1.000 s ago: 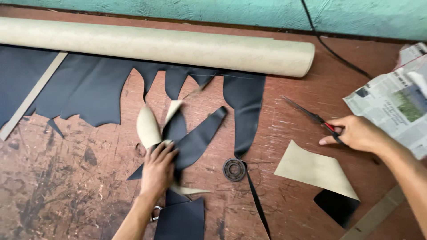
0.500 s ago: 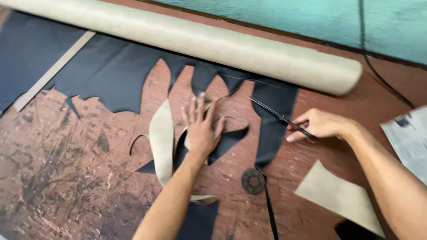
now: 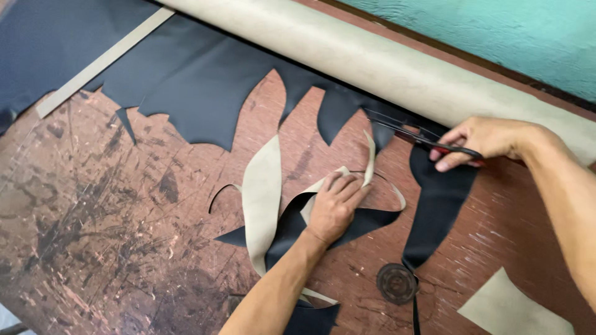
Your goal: The person uses shears to cut black leather along the edges of a beige paper template placed on a wooden workbench. The person repeatedly repositions the template and cuts multiple pieces, then separates the cut leather from the paper and sets the pieces aside.
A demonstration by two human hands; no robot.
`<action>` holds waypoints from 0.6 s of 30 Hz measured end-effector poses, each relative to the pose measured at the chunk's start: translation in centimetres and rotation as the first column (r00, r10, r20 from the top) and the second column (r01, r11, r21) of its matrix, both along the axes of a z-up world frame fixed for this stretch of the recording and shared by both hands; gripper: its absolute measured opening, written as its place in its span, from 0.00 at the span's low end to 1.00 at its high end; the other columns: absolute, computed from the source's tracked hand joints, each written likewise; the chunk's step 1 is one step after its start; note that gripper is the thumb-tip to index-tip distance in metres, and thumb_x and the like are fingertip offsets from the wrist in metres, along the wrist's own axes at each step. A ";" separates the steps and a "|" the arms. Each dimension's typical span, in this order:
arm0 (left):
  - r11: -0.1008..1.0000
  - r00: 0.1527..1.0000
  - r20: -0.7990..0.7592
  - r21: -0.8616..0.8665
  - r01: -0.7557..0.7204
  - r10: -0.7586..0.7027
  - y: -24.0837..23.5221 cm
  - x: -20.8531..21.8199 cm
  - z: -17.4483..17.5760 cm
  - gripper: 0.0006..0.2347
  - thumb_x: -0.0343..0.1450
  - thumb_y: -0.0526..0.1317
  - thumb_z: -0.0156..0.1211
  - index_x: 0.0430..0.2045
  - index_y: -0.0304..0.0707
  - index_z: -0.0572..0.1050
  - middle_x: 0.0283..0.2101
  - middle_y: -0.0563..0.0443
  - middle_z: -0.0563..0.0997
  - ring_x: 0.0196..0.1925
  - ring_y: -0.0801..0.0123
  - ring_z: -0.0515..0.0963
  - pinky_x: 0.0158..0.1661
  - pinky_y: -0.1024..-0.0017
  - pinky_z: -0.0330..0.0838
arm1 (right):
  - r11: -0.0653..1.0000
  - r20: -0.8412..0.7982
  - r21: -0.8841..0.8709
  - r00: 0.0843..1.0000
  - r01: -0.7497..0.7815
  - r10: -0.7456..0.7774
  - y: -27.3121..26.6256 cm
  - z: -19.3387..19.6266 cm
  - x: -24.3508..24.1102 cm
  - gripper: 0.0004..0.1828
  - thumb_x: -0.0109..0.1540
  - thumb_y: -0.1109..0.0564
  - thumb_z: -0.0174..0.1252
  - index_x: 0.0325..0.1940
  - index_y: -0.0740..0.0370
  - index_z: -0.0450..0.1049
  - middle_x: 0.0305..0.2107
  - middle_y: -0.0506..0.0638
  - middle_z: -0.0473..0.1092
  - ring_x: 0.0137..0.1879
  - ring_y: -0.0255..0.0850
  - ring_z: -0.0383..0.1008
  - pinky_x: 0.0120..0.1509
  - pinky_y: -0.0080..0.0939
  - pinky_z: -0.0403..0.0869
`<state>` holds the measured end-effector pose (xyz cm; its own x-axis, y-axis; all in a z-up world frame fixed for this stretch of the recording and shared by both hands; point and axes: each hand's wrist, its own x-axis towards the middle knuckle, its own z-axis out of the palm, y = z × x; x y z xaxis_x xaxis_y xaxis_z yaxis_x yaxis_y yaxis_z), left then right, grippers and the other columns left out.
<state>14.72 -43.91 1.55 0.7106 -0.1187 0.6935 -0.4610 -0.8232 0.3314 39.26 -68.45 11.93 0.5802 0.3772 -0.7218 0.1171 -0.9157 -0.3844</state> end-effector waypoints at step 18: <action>0.896 0.877 -0.194 0.161 -0.413 0.439 4.1 5.0 -0.1 0.25 0.71 0.45 0.53 0.62 0.32 0.70 0.70 0.45 0.65 0.74 0.50 0.60 0.70 0.47 0.54 | 0.997 -0.050 0.071 0.999 0.019 -0.015 9.9 0.7 -0.3 0.19 0.54 0.51 0.75 0.44 0.63 0.82 0.22 0.50 0.71 0.25 0.37 0.63 0.29 0.39 0.64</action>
